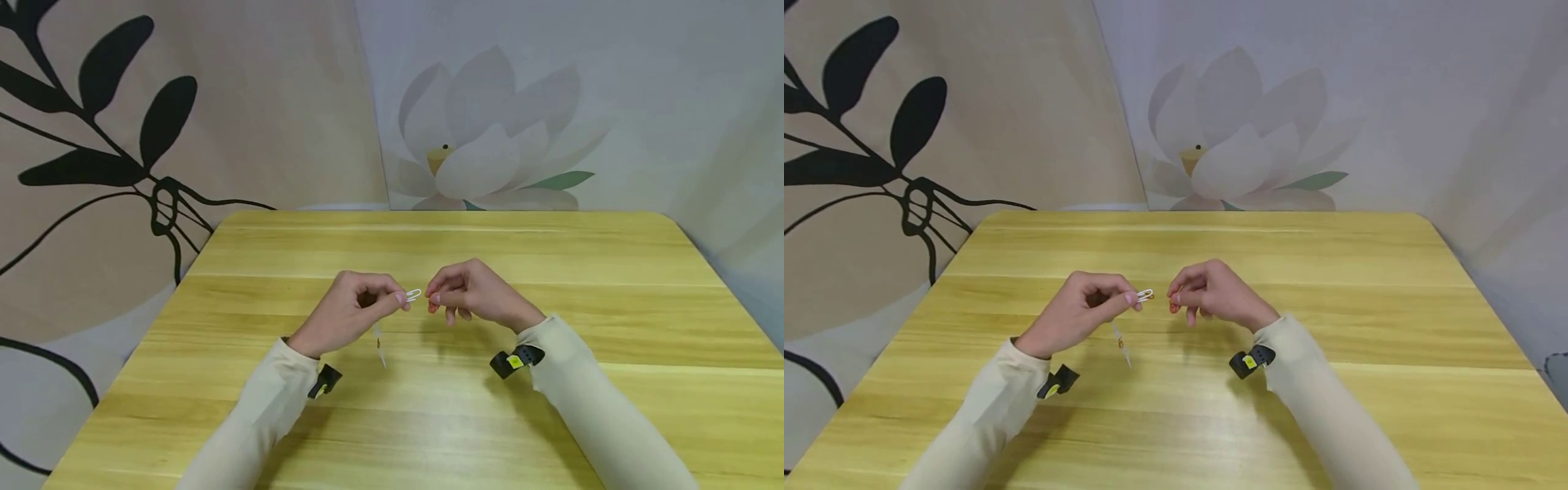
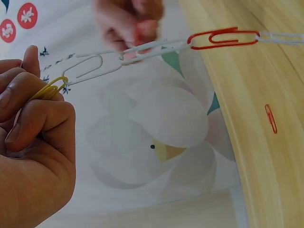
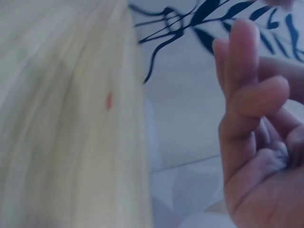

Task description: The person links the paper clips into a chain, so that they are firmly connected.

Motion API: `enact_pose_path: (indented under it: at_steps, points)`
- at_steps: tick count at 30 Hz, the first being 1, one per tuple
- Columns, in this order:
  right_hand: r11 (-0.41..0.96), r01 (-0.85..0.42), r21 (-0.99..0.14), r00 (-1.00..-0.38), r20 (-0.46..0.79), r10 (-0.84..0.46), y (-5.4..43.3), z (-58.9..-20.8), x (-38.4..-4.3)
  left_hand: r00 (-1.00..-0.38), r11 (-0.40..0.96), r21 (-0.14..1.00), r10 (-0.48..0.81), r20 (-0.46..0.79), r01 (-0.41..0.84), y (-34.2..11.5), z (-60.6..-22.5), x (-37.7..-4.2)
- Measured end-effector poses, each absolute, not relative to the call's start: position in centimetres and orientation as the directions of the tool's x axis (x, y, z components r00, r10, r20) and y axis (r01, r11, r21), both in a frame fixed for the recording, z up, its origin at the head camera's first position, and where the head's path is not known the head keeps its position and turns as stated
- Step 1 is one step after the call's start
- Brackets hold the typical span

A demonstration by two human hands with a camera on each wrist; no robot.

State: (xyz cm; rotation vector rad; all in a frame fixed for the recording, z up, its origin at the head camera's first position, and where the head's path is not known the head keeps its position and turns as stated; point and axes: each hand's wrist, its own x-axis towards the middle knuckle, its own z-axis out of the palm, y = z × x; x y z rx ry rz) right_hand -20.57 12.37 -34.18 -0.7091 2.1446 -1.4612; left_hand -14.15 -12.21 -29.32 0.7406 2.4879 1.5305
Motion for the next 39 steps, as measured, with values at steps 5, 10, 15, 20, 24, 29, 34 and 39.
enact_pose_path:
  at_steps: [5, 10, 15, 20, 24, 29, 34, 39]
  points:
    - [0.245, -0.193, -0.95, -0.76, -0.014, -0.65, 12.2, -32.3, -19.2, -0.871, 0.365, 0.867, 0.469, 0.145, 0.341, -12.2, -29.5, -14.2]
    - [0.128, -0.185, -0.974, -0.758, 0.059, -0.65, 12.2, -31.0, -17.8, -0.866, 0.354, 0.867, 0.477, 0.154, 0.349, -12.1, -29.7, -14.2]
    - [0.024, -0.149, -0.989, -0.751, 0.097, -0.654, 12.2, -30.4, -17.2, -0.865, 0.349, 0.87, 0.478, 0.154, 0.348, -12.0, -29.7, -14.2]
    - [-0.066, -0.075, -0.995, -0.718, 0.1, -0.688, 12.0, -30.8, -17.1, -0.86, 0.338, 0.87, 0.481, 0.168, 0.359, -12.0, -29.9, -14.2]
    - [-0.123, -0.023, -0.992, -0.714, 0.102, -0.692, 11.9, -31.2, -16.8, -0.855, 0.336, 0.867, 0.489, 0.173, 0.368, -11.9, -29.9, -14.3]
    - [-0.147, -0.002, -0.989, -0.73, 0.103, -0.675, 11.6, -31.4, -16.7, -0.85, 0.341, 0.861, 0.495, 0.177, 0.378, -11.8, -30.0, -14.3]
    - [-0.173, 0.024, -0.985, -0.732, 0.1, -0.673, 11.4, -31.6, -16.6, -0.841, 0.339, 0.853, 0.507, 0.189, 0.397, -11.8, -30.1, -14.3]
    - [-0.196, 0.046, -0.979, -0.734, 0.1, -0.672, 11.4, -31.8, -16.6, -0.831, 0.338, 0.848, 0.521, 0.192, 0.408, -11.7, -30.2, -14.4]
